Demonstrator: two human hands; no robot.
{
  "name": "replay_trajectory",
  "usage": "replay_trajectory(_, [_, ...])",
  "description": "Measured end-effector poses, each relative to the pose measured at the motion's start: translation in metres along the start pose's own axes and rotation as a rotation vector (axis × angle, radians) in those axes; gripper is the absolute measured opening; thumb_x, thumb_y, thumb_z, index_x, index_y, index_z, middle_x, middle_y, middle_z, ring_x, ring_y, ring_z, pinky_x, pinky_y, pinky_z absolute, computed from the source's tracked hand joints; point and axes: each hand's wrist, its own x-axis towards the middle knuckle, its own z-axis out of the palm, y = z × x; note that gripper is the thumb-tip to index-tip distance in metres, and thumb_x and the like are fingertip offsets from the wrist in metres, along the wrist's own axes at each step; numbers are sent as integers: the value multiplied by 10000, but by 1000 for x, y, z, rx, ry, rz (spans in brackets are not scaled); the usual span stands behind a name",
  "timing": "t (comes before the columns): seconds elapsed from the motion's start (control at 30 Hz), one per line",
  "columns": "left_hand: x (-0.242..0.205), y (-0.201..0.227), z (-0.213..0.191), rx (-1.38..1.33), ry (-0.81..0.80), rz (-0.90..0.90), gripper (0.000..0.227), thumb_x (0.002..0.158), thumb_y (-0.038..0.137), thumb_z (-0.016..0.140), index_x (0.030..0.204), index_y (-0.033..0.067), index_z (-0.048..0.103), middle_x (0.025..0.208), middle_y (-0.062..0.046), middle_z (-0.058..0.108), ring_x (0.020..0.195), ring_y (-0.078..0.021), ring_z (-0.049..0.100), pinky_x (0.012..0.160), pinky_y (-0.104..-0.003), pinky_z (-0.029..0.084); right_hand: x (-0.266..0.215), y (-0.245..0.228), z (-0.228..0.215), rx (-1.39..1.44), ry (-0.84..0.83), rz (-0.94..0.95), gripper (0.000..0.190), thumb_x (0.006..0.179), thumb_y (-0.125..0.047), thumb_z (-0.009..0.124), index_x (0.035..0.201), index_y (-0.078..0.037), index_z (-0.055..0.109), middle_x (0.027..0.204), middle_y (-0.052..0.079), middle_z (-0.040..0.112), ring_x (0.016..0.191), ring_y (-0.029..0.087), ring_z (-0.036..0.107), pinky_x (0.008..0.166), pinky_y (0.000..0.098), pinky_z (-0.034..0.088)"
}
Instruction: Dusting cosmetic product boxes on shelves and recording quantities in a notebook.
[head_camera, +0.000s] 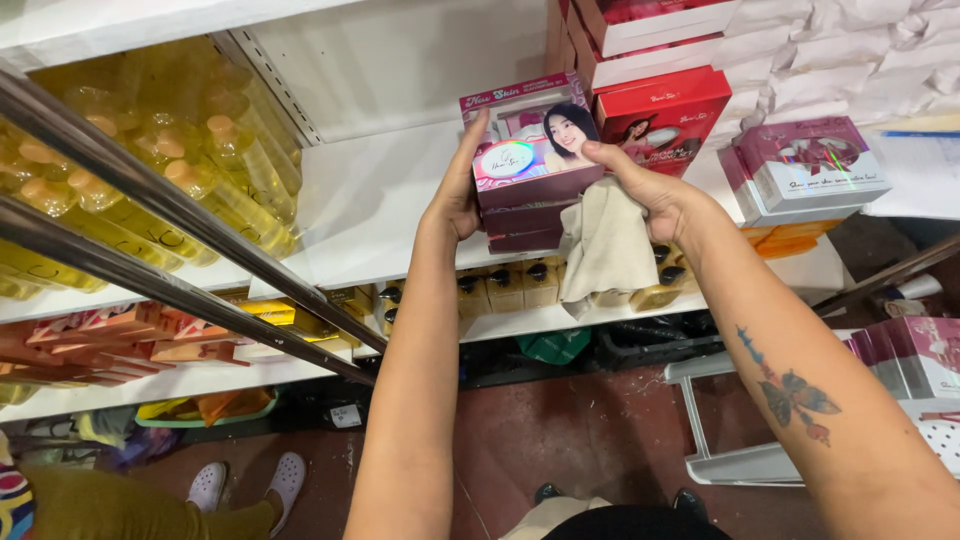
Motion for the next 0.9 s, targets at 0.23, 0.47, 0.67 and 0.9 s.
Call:
replay_trajectory(0.23, [-7,-1,3,-159,-73,22,1122,707,871,576,1493,73,495,1358,-159,671,1248,-314,630,985,-548,541,11,12,-1,128,18,45,786,806,-693,696,1254,-48,667,1100,117,747,925,231,732,873,427,605])
replay_trajectory(0.47, [10,-2,-23,-110,79,63,975,700,797,633,1403,128,535,1261,-147,684,1166,-319,650,961,-552,530,39,20,16,139,6,-75,861,731,-700,711,1309,-67,632,1164,141,736,1016,267,725,921,463,594])
replay_trajectory(0.67, [17,2,-40,-117,135,110,921,696,756,665,1384,160,530,1283,-136,644,1187,-313,617,962,-551,514,55,12,29,99,6,-91,871,729,-719,681,1310,-71,633,1162,135,744,1026,260,734,923,458,599])
replay_trajectory(0.9, [12,33,-30,226,359,-163,1212,632,909,514,1605,202,372,1523,-299,385,1337,-512,383,994,-816,303,56,-1,30,69,51,-96,899,773,-735,670,1348,-46,610,1123,186,706,964,292,711,883,473,597])
